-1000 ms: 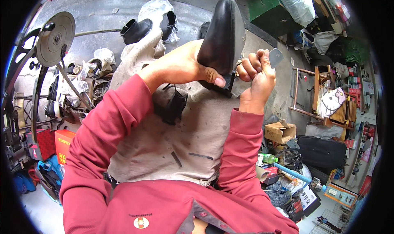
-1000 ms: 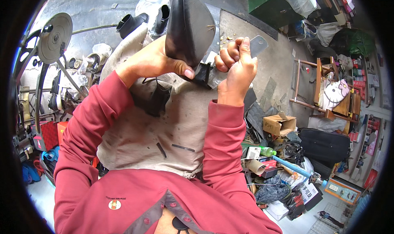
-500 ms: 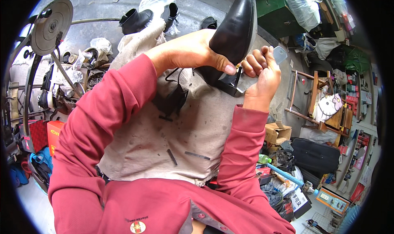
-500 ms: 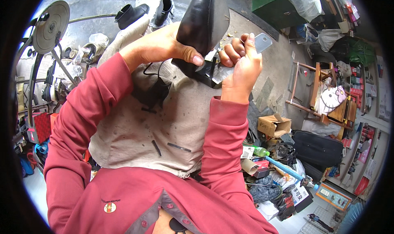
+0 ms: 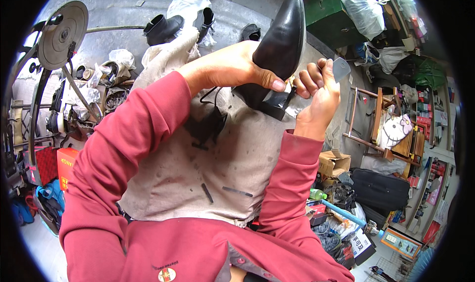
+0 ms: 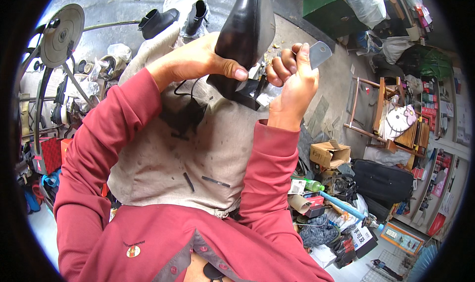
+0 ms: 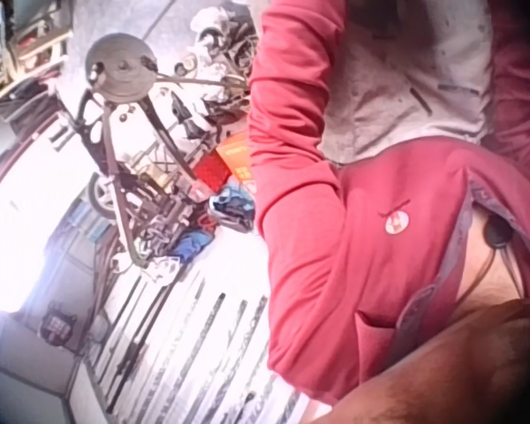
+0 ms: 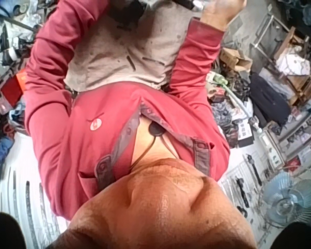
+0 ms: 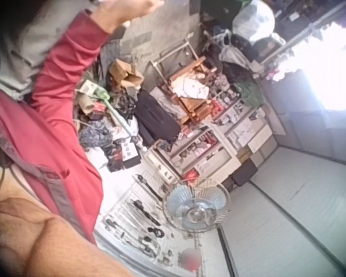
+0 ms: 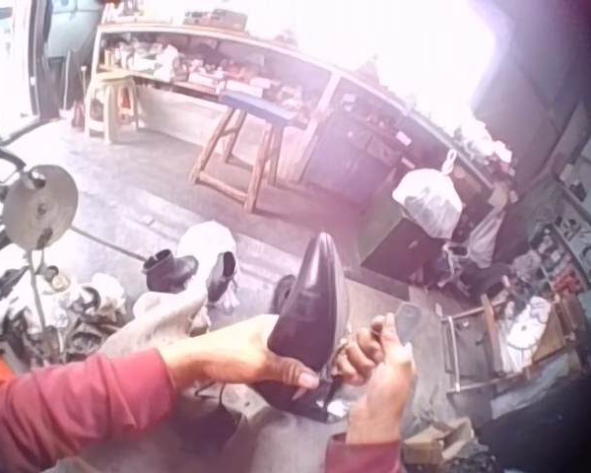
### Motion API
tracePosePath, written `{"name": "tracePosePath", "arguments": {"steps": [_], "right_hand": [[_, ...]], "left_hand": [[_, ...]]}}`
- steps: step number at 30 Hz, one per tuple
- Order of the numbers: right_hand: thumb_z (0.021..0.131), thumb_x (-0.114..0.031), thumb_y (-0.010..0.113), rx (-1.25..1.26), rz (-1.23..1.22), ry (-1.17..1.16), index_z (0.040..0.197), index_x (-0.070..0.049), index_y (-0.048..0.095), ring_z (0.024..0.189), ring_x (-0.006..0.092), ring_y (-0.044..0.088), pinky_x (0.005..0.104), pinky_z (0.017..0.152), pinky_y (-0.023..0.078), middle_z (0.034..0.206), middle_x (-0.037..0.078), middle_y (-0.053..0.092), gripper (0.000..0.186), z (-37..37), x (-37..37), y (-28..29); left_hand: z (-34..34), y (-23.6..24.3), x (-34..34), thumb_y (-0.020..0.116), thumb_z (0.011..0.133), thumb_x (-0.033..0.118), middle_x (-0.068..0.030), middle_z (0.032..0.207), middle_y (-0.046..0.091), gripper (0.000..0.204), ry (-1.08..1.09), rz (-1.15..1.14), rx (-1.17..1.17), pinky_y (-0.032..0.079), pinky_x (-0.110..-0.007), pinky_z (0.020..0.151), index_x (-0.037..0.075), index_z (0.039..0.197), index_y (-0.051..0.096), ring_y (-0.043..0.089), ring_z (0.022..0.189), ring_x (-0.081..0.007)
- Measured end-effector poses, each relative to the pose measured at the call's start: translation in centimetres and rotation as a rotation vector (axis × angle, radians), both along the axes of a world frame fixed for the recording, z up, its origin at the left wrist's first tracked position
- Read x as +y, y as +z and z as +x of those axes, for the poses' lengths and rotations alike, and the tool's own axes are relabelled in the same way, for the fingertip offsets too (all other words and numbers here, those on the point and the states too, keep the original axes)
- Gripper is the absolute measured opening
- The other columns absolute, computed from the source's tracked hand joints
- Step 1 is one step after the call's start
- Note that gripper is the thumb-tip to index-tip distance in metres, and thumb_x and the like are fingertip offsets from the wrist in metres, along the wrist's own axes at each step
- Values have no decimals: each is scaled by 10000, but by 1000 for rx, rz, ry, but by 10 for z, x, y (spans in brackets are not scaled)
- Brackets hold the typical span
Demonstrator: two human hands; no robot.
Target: The person uses a metal scraper to trim and smooth the sole edges of a black leather shoe. They repeatedly scrape the sole perimeter, rotate the shoe to access different areas, and inspect the sole. The person then picks up a second shoe and a piece of black rubber material, preparing to continue the repair.
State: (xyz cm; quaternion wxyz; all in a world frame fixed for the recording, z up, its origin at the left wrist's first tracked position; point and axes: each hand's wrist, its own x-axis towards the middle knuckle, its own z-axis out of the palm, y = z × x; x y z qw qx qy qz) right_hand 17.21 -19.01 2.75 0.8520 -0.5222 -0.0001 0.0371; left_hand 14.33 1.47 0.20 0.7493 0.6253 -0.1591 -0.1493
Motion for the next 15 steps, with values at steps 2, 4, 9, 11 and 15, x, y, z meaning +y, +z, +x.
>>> {"name": "tracePosePath", "arguments": {"steps": [2, 4, 9, 11, 15], "right_hand": [[1074, -237, 514, -26, -14, -24, 962, -26, 556, 499, 64, 298, 260, 445, 263, 657, -29, 356, 243, -1, 2, 1], [1072, -239, 519, -27, 2, -28, 965, -23, 561, 496, 67, 301, 262, 441, 265, 654, -26, 362, 245, -1, 4, 2], [1070, -243, 525, -39, 20, -49, 965, -19, 565, 494, 73, 305, 265, 438, 272, 648, -22, 368, 250, -1, 7, 2], [1071, -246, 525, -50, 15, -66, 965, -19, 563, 492, 73, 306, 267, 437, 274, 647, -21, 370, 253, 0, 8, 2], [1073, -263, 526, -54, -2, -56, 969, -29, 559, 486, 73, 305, 266, 435, 272, 645, -22, 363, 258, 2, 7, 1]], "left_hand": [[1, 0, -1, 872, 793, 284, -27, 998, 718, 404, 2, 2, 8, 474, -316, 911, 61, 1095, 721, 626, 957, -144], [2, -1, -2, 867, 800, 290, -27, 1002, 720, 405, 18, 20, 13, 474, -317, 910, 63, 1102, 723, 625, 956, -141], [6, -5, -4, 854, 820, 303, -31, 1014, 722, 402, -19, -37, 26, 473, -311, 909, 57, 1110, 723, 625, 962, -132], [9, -7, -5, 848, 830, 308, -31, 1016, 721, 403, -27, -48, 37, 473, -308, 908, 52, 1113, 721, 624, 966, -131], [13, -9, -8, 836, 847, 315, -25, 1019, 713, 406, -40, -69, 51, 471, -301, 904, 39, 1117, 712, 620, 969, -128]]}}
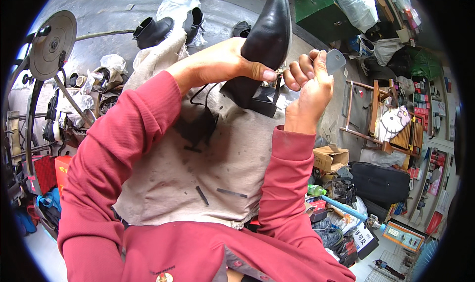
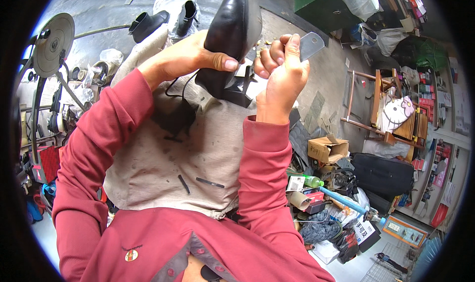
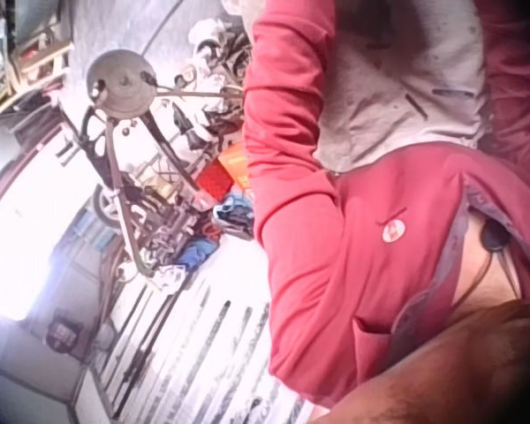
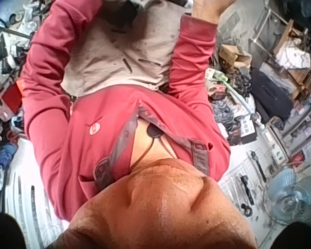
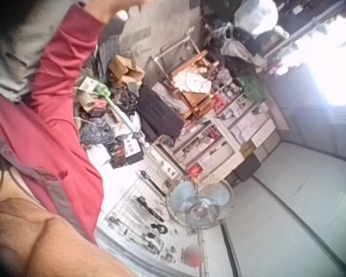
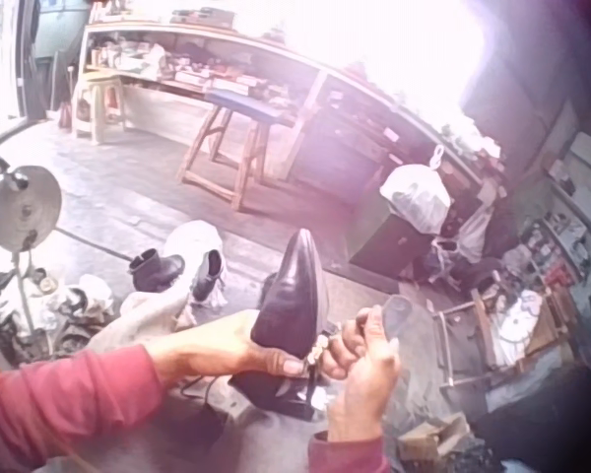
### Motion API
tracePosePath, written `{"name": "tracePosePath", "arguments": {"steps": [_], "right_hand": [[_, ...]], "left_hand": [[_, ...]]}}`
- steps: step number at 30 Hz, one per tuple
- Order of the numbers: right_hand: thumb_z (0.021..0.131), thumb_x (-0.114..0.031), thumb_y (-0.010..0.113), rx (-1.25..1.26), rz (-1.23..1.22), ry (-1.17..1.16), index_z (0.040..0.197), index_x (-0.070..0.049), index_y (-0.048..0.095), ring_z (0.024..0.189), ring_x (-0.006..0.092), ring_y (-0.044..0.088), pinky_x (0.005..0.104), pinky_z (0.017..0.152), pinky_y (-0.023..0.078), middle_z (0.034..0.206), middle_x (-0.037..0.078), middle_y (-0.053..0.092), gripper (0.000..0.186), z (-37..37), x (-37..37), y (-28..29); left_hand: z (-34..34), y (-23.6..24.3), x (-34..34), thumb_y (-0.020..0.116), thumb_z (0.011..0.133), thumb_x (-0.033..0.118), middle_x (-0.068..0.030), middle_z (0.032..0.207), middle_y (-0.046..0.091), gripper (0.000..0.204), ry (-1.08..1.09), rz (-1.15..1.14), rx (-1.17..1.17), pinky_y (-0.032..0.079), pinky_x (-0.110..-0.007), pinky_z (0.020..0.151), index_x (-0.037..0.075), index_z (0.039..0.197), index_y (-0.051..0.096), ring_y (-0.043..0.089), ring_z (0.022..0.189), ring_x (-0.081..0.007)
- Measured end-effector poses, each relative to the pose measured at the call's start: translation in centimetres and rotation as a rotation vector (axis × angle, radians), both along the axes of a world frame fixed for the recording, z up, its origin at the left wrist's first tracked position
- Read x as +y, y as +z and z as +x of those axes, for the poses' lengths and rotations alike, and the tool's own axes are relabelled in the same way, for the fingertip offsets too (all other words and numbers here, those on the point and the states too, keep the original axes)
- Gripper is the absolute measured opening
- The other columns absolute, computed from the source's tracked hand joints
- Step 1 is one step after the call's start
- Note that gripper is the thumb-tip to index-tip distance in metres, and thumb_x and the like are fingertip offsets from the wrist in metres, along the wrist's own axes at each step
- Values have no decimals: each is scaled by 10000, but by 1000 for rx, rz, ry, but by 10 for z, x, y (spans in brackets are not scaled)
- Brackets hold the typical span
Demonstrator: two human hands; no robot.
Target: The person uses a metal scraper to trim and smooth the sole edges of a black leather shoe. They repeatedly scrape the sole perimeter, rotate the shoe to access different areas, and inspect the sole. The person then picks up a second shoe and a piece of black rubber material, preparing to continue the repair.
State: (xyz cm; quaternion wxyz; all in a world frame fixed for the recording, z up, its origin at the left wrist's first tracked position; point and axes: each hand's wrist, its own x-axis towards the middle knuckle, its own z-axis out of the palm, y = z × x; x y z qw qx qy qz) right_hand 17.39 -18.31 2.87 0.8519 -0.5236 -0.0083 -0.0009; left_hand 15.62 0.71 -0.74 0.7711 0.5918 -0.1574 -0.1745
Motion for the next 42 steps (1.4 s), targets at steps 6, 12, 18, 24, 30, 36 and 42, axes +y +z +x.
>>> {"name": "tracePosePath", "arguments": {"steps": [6, 12, 18, 24, 30, 36, 42], "right_hand": [[1079, -262, 522, 111, 145, 176, 979, -67, 586, 483, 50, 264, 244, 429, 233, 646, -56, 319, 228, -26, -32, 11], [1082, -290, 516, 18, 110, 20, 976, -68, 594, 490, 43, 260, 238, 432, 236, 643, -55, 319, 258, -36, -57, 21], [1076, -321, 518, 77, 114, -27, 990, -57, 571, 483, 54, 297, 245, 428, 271, 644, -44, 343, 282, -52, -65, 19], [1089, -325, 481, 147, 120, -76, 1050, -53, 564, 456, 53, 310, 236, 414, 315, 645, -42, 357, 287, -65, -74, 23], [1042, -265, 577, 225, -56, 81, 1066, 3, 572, 468, 50, 383, 236, 423, 362, 683, -18, 448, 269, -82, -67, 31], [1026, -209, 596, 213, -199, 221, 1131, 35, 586, 462, 33, 388, 221, 396, 359, 704, -5, 478, 266, -89, -51, 36], [1013, -183, 606, 232, -244, 282, 1169, 55, 593, 479, 22, 387, 209, 422, 372, 697, -12, 505, 285, -98, -48, 40]], "left_hand": [[1, 1, 1, 847, 797, 465, -94, 1128, 671, 710, 23, 102, 101, 455, -320, 984, -9, 1270, 610, 604, 1081, -179], [0, -2, -4, 836, 825, 384, -66, 1083, 690, 555, 42, 41, 110, 466, -309, 953, -2, 1183, 660, 624, 1022, -163], [-3, -3, -4, 867, 791, 382, -101, 1110, 691, 655, 63, 22, 120, 484, -336, 977, -14, 1244, 609, 640, 1054, -205], [-8, 1, -5, 755, 894, 394, -142, 1052, 701, 537, 178, -140, 194, 564, -351, 887, -24, 1195, 602, 701, 950, -224], [-17, 8, -4, 667, 973, 423, -158, 947, 732, 468, 202, -466, 532, 621, -350, 772, -7, 1155, 635, 738, 799, -236], [-23, 8, -3, 661, 971, 447, -168, 935, 726, 487, 161, -458, 536, 618, -350, 759, -8, 1140, 627, 732, 799, -244], [-26, 5, -2, 678, 951, 475, -169, 921, 721, 519, 120, -382, 505, 613, -345, 749, -8, 1132, 615, 729, 784, -240]]}}
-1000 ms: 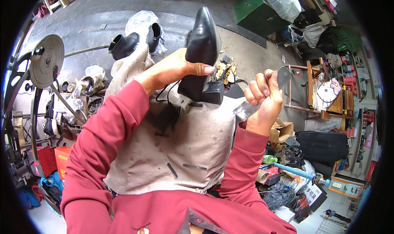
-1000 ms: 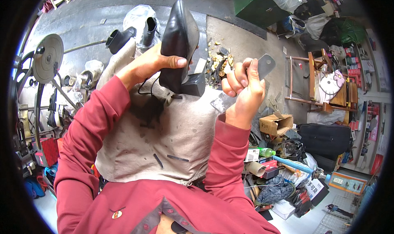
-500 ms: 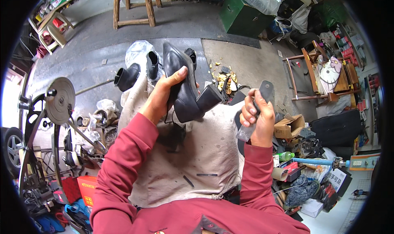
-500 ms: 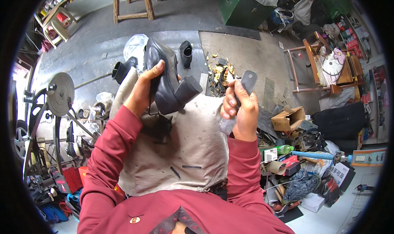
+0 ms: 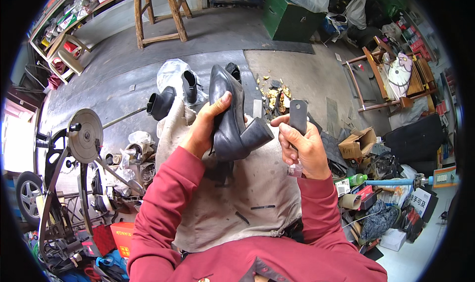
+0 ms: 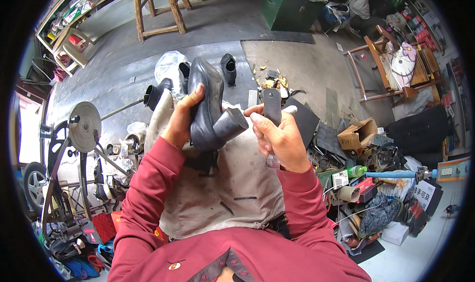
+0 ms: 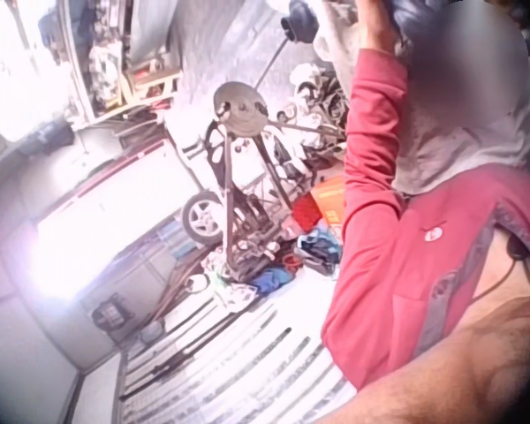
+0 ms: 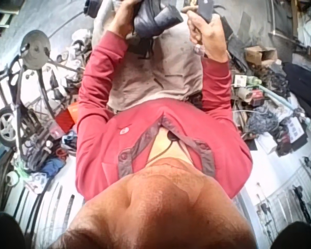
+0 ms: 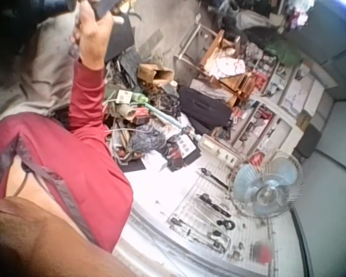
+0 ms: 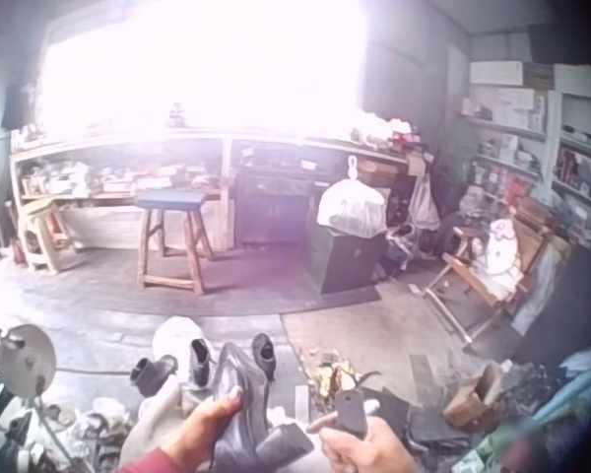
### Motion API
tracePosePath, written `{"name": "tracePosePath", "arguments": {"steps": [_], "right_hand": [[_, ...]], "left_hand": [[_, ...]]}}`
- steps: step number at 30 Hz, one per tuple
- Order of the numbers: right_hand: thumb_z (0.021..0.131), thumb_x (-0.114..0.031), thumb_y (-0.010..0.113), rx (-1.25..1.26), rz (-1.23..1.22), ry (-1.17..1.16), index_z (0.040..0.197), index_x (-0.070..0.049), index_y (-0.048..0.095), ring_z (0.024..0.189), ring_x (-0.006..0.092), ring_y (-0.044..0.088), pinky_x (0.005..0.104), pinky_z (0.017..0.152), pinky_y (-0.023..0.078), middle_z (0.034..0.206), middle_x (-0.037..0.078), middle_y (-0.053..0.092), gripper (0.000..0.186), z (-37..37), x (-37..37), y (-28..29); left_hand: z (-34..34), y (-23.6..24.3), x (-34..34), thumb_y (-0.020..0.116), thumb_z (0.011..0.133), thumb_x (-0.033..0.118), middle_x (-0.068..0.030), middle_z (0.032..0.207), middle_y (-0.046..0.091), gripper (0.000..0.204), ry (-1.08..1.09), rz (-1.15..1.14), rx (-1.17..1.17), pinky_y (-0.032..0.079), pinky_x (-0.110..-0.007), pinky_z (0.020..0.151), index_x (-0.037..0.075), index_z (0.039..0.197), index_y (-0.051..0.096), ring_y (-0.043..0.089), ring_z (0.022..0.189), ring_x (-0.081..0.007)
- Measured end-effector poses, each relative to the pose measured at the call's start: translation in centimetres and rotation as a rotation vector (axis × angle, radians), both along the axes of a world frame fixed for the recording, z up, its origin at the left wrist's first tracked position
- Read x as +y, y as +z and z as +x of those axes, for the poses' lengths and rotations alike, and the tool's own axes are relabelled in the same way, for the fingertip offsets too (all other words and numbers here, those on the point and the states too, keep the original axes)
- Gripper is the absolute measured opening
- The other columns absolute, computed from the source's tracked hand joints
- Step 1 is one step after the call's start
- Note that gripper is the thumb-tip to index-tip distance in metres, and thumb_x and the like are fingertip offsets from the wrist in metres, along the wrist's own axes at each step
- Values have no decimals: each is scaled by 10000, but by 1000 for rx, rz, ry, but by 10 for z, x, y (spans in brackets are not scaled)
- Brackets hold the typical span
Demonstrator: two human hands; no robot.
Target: The person uses a metal scraper to trim and smooth the sole edges of a black leather shoe. They repeatedly scrape the sole perimeter, rotate the shoe to access different areas, and inspect the sole. The person then picks up a second shoe and a piece of black rubber material, preparing to continue the repair.
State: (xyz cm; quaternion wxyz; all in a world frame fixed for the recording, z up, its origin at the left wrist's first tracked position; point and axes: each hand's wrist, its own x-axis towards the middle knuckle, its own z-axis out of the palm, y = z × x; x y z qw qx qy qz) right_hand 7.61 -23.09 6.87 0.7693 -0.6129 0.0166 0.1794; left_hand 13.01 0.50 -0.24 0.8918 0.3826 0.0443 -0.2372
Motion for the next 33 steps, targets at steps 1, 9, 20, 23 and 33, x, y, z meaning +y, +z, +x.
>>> {"name": "tracePosePath", "arguments": {"steps": [1, 9, 20, 23, 33], "right_hand": [[1009, -183, 613, 12, -4, 10, 1185, 55, 586, 481, 22, 390, 209, 422, 373, 702, -12, 506, 298, -1, 0, 0], [945, -182, 708, -90, -30, 77, 1383, 62, 472, 507, 19, 402, 197, 442, 367, 765, -12, 519, 554, -15, -1, 7], [851, -77, 798, -96, 13, 35, 1448, -9, 487, 599, 11, 470, 188, 518, 378, 909, 1, 662, 677, -29, 7, 5], [852, -78, 799, -125, 24, 29, 1436, -6, 507, 607, 7, 469, 184, 534, 383, 892, -10, 657, 657, -32, 5, 3], [872, -121, 800, -244, -148, -46, 1398, -19, 540, 833, 38, 525, 218, 759, 425, 1005, -34, 637, 596, -27, 6, -20]], "left_hand": [[0, 0, 1, 679, 951, 476, -168, 926, 721, 524, -21, 8, -14, 613, -345, 750, -9, 1137, 611, 728, 787, -239], [-5, 1, 3, 680, 939, 474, -246, 1213, 660, 694, -31, -225, -249, 548, -462, 991, -57, 1351, 514, 679, 1101, -351], [-13, 14, 6, 852, 725, 318, -232, 1433, 536, 924, -82, -286, -427, 433, -560, 1130, 0, 1482, 427, 529, 1323, -446], [-14, 16, 6, 854, 726, 304, -232, 1457, 514, 941, -91, -290, -435, 431, -566, 1130, 14, 1499, 404, 507, 1345, -453], [-21, 18, 2, 897, 691, 247, -157, 1249, 664, 761, 8, 46, -494, 529, -435, 1019, -28, 1320, 570, 659, 1154, -293]]}}
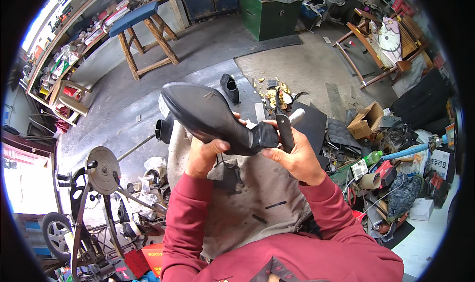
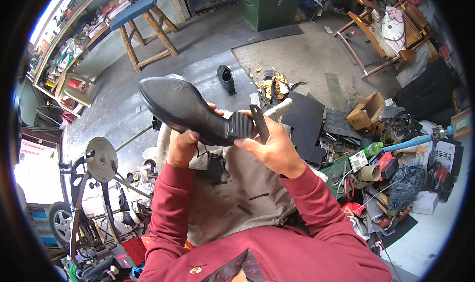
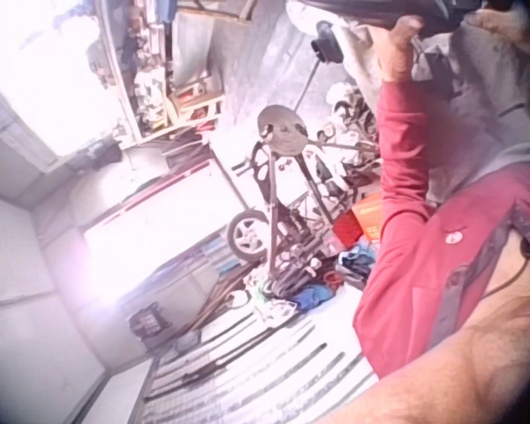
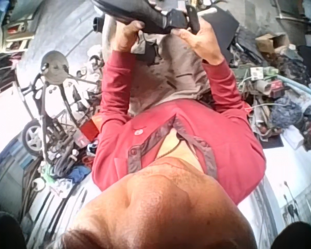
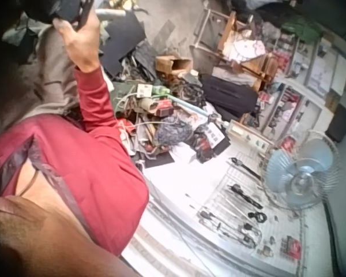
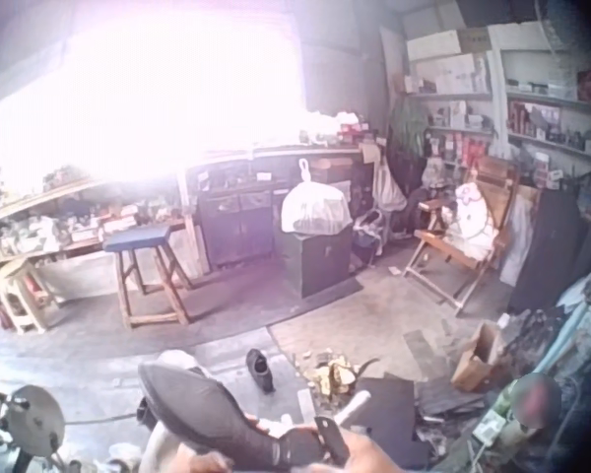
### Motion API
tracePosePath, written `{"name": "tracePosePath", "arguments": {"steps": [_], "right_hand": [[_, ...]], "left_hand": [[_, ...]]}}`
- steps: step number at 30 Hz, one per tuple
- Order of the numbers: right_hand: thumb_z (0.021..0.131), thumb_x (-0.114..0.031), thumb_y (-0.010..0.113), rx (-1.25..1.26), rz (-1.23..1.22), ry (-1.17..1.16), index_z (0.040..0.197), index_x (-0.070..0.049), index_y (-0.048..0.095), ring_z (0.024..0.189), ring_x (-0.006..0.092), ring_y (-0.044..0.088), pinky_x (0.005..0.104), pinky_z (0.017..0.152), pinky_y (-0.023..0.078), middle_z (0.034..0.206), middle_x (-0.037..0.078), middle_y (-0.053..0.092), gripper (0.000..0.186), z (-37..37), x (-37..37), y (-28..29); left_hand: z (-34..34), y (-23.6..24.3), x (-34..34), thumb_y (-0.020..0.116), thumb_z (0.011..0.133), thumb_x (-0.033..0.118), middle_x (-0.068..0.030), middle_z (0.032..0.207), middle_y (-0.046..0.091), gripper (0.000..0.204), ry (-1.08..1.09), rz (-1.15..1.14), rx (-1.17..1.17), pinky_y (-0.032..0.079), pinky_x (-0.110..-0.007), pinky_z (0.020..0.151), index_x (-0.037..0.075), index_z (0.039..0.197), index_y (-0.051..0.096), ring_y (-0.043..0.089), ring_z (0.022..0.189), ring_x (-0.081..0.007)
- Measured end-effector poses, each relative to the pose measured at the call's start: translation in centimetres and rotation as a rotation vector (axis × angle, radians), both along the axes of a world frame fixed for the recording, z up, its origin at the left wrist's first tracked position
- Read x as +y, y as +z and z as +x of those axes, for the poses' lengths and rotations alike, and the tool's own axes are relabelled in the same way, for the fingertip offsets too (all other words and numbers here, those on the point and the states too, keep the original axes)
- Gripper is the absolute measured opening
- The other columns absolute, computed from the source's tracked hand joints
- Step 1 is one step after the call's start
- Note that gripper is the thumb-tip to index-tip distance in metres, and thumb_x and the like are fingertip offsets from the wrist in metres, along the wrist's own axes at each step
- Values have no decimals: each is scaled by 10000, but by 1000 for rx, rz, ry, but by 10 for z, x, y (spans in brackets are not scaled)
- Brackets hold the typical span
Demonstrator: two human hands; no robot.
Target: The person uses a metal scraper to trim and smooth the sole edges of a black leather shoe. They repeatedly scrape the sole perimeter, rotate the shoe to access different areas, and inspect the sole. The person then picks up a second shoe and a piece of black rubber material, preparing to continue the repair.
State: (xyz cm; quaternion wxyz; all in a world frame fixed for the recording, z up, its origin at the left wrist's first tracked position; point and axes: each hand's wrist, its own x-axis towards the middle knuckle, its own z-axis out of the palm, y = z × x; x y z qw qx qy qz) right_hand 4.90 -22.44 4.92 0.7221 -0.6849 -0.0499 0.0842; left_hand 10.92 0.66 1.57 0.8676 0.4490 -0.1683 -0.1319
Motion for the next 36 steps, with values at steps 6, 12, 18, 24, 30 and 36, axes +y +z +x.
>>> {"name": "tracePosePath", "arguments": {"steps": [6, 12, 18, 24, 30, 36], "right_hand": [[864, -187, 819, 183, 95, 73, 1438, -63, 520, 599, 0, 417, 191, 514, 335, 851, -82, 562, 659, -1, -6, -1], [871, -211, 804, 264, -12, 156, 1466, -58, 500, 649, 14, 465, 197, 538, 382, 936, -46, 613, 686, 3, -13, 5], [892, -289, 744, 279, -84, 216, 1473, -59, 493, 656, 26, 456, 203, 537, 377, 904, -31, 588, 673, 9, -11, 12], [908, -297, 728, 316, -113, 202, 1390, -25, 555, 686, 61, 506, 229, 594, 432, 911, -17, 605, 580, 14, -11, 16], [922, -297, 720, 69, -396, 41, 1105, 34, 645, 745, 105, 587, 305, 681, 489, 824, 65, 660, 387, 21, 2, -4], [989, -375, 611, 28, -424, 51, 910, 52, 635, 694, 161, 542, 337, 661, 461, 748, 125, 598, 435, 29, 2, -8]], "left_hand": [[-19, 9, -6, 919, 620, -50, -55, 1006, 734, 586, 94, 183, -80, 569, -307, 864, -11, 1145, 661, 697, 951, -155], [-23, 17, -4, 1012, 569, 107, -38, 1016, 732, 666, 107, 295, -118, 567, -305, 845, 2, 1123, 659, 678, 941, -119], [-23, 14, -3, 1027, 547, 141, -52, 1053, 729, 762, 189, 258, -164, 570, -319, 864, -3, 1179, 627, 680, 957, -131], [-24, 13, 1, 1011, 567, 99, -51, 1051, 731, 725, 141, 311, -200, 575, -326, 857, -1, 1175, 630, 681, 959, -131], [-23, 11, 1, 1001, 583, 84, -51, 1049, 732, 702, 77, 311, -167, 571, -317, 854, 1, 1173, 631, 680, 954, -127], [-19, 9, 2, 1011, 573, 108, -45, 1027, 727, 716, 89, 327, -137, 558, -300, 862, 13, 1162, 616, 675, 944, -123]]}}
